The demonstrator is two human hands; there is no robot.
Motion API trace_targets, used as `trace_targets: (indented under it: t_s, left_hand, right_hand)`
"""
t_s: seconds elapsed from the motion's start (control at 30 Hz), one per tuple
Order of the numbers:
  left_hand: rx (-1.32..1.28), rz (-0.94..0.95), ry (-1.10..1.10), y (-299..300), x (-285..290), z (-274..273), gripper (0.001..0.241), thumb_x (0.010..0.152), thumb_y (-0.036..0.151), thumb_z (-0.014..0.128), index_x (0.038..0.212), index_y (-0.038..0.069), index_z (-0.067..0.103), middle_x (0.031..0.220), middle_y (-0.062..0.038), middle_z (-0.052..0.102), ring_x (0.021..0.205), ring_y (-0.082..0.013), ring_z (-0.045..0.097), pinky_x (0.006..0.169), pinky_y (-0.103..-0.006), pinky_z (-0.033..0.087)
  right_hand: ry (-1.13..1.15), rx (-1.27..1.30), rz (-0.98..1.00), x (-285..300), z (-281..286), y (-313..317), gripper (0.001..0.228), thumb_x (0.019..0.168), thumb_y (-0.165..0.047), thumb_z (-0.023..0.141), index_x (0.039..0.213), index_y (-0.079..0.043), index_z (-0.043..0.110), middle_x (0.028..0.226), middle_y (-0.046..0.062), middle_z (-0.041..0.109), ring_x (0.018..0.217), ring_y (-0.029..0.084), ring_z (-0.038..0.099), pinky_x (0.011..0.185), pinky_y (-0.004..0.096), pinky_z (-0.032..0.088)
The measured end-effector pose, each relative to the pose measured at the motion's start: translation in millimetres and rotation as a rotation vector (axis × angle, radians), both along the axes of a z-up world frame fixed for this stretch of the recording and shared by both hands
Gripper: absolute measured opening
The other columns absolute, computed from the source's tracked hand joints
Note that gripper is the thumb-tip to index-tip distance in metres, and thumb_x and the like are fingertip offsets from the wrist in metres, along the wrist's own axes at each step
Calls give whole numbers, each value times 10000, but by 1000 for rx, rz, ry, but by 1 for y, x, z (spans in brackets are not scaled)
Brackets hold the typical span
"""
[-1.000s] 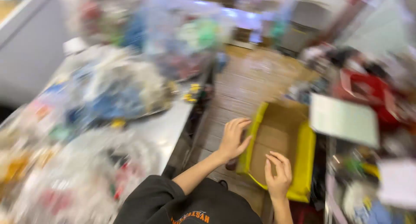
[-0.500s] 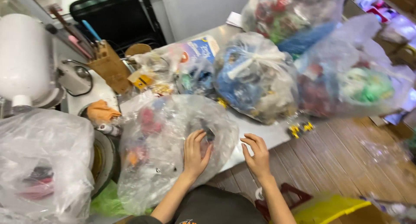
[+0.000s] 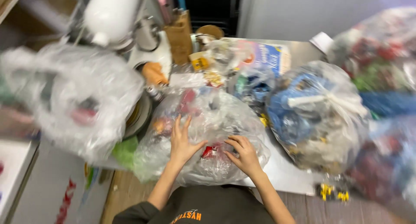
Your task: Sorting and bagging small toy figurines used as cake decorations.
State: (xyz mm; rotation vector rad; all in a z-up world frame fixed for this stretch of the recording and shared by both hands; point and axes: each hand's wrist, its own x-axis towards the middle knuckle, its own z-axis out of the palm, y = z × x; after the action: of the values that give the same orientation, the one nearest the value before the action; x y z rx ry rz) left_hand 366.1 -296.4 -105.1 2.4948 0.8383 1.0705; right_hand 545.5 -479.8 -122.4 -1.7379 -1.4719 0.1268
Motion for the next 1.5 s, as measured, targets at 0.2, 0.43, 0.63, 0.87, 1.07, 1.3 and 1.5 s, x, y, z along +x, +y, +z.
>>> trace_targets:
  t_s: [0.2,0.43,0.63,0.87,1.07,1.3,1.5]
  left_hand:
    - [11,46,252,-24,-3,-168,242,1045,232,755,1280,239,698,1348,75,637,1322,-121,580,1212,-450,359]
    - [-97,202,-7,-70,36,-63,473,787,313,789,1227,169,689,1511,-295,358,1373,-458,362,1122,-550,287]
    - [-109,206,-23,-78,55,-60,797,966,329,700,1610,-10,376,1692,-197,351,1533,-397,330,1243,-592,248]
    - [209,-198,46,-138,4,16,277,784,237,773,985,66,689,1396,-111,630,1464,-346,479,1212,-562,362]
    - [196,175,-244,-57,-101,28,228,857,170,800,1056,99,714,1379,-143,643,1342,-330,588,1120,-451,445]
    - [-190,942,-618,137,-275,-38,769,917,312,817,1501,64,384,1592,-246,310,1476,-408,320,1189,-480,300]
    - [-823,418,-886,236,-311,-120,986,818,119,777,1607,63,189,1083,-196,679,912,-255,631,769,-362,508]
  right_hand:
    - [549,-8,120,15,-35,9,572,848,-159,791,1357,-36,560,1347,127,596,1171,234,653,929,357,588]
    - [1021,-189,316,34,-43,20,665,957,-115,617,1545,-65,310,1576,162,397,1180,258,659,912,379,584]
    - [1088,-212,404,42,-51,0,671,972,-125,617,1573,-51,328,1585,204,420,1201,303,662,920,406,591]
    - [1361,130,530,38,-46,-3,1005,897,-61,710,1698,-204,121,1626,223,369,1288,312,583,933,407,550]
    - [1068,178,358,22,-16,35,946,905,-13,661,1714,-168,195,1577,230,450,1245,322,604,955,444,560]
    - [1021,367,384,-29,11,95,901,923,-69,715,1699,-99,257,1614,172,414,1355,301,541,1055,495,567]
    - [872,338,263,-93,17,158,822,977,-74,677,1715,-49,316,1482,153,531,1299,242,566,1093,440,541]
